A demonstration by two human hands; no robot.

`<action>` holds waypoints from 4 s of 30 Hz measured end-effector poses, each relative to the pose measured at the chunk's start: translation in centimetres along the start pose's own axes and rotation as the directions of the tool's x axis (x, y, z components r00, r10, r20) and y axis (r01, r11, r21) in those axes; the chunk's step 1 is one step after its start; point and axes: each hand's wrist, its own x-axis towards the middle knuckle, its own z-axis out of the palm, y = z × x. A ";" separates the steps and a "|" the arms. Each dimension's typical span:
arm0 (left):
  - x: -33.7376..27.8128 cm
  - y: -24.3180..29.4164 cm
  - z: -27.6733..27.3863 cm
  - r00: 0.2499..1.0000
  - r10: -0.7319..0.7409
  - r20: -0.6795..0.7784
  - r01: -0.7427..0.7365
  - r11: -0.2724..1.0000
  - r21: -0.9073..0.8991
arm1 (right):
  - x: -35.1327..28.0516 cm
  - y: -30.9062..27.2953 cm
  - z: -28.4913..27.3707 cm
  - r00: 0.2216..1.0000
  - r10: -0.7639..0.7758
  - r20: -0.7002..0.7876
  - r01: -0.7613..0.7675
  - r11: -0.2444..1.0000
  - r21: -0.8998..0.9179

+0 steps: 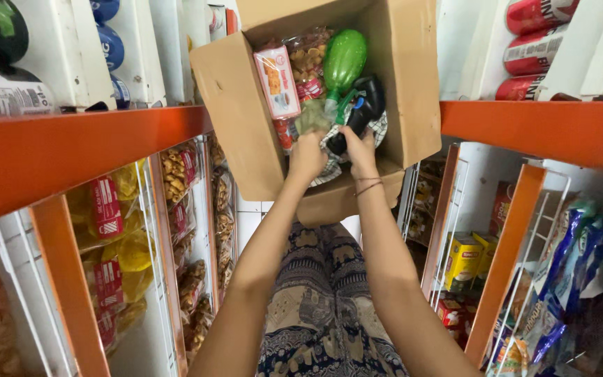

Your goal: The person moves a package of crackers into a box, then handles a spray bottle and a cloth to wipe down shelves and various packaged products in a store.

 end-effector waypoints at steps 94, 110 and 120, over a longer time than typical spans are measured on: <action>-3.6 14.9 -15.2 0.875 0.242 -0.419 -0.480 0.536 -0.694 | -11.1 -18.3 -5.3 0.693 -0.440 0.571 0.274 0.894 0.356; -13.9 33.7 -25.8 0.517 0.856 0.005 -0.413 0.255 -0.874 | -33.5 -29.2 -17.1 0.669 -0.741 0.055 0.613 0.592 0.524; -18.0 42.5 -23.9 0.138 0.983 -0.123 -0.542 -0.029 -0.840 | -46.9 -33.2 -22.8 0.486 -0.803 -0.344 0.866 0.388 0.316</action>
